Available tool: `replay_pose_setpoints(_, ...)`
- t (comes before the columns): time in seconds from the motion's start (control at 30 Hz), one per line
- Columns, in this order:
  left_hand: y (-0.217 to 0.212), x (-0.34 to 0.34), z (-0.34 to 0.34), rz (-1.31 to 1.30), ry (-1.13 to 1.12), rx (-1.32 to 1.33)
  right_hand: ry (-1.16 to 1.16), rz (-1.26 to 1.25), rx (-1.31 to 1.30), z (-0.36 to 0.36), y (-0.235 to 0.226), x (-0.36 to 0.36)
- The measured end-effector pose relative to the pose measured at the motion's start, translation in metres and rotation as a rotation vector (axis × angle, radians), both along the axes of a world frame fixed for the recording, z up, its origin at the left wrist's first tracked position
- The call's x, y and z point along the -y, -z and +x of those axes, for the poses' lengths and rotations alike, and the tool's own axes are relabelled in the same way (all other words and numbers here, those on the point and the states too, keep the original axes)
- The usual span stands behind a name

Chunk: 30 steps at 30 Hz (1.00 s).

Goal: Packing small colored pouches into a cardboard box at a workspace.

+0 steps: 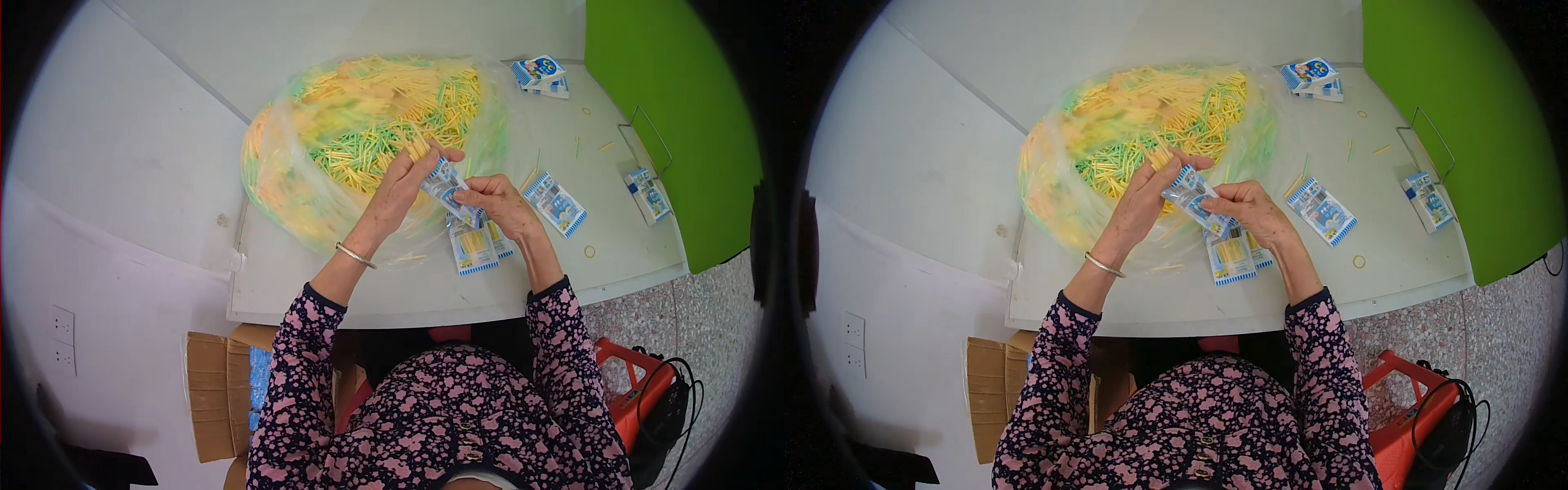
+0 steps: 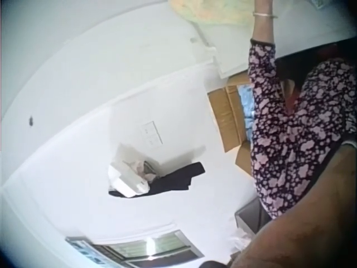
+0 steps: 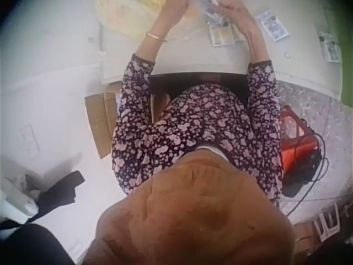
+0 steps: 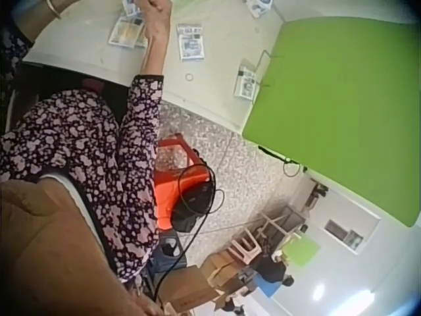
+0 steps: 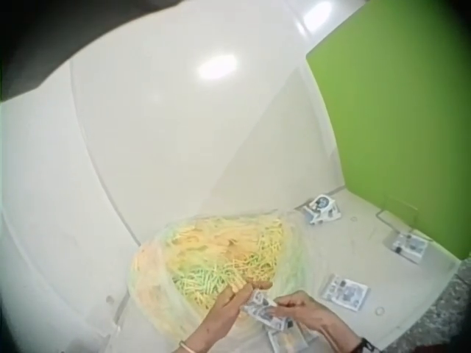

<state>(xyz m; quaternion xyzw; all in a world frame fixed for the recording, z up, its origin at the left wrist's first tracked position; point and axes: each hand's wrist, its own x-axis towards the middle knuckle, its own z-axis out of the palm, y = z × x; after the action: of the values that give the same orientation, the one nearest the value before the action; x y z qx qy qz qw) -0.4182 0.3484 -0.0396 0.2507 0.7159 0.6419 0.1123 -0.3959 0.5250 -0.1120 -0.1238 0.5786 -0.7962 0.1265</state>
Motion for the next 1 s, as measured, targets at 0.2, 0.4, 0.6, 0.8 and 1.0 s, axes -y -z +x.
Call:
replay_pose_setpoints(0.2, 0.003, 0.013, -0.006, 0.023, -0.027, -0.108, 0.041, 0.025, 0.018, 0.001, -0.005, 0.002)
replay_pose_setpoints(0.4, 0.011, 0.014, -0.007, -0.287, 0.003, -0.193, 0.052, -0.020, -0.025, 0.003, -0.005, 0.010)
replay_pose_setpoints(0.6, 0.006, 0.009, -0.004, -0.178, 0.059, -0.201, -0.004, 0.078, 0.000, 0.002, -0.004, 0.006)
replay_pose_setpoints(0.8, 0.004, 0.047, -0.024, -0.043, -0.060, -0.026, 0.058, 0.085, 0.010, 0.008, -0.006, -0.010)
replay_pose_setpoints(1.0, 0.035, 0.078, -0.037, -0.854, -0.212, -0.564, 0.180, 0.050, -0.016, 0.009, -0.007, -0.018)
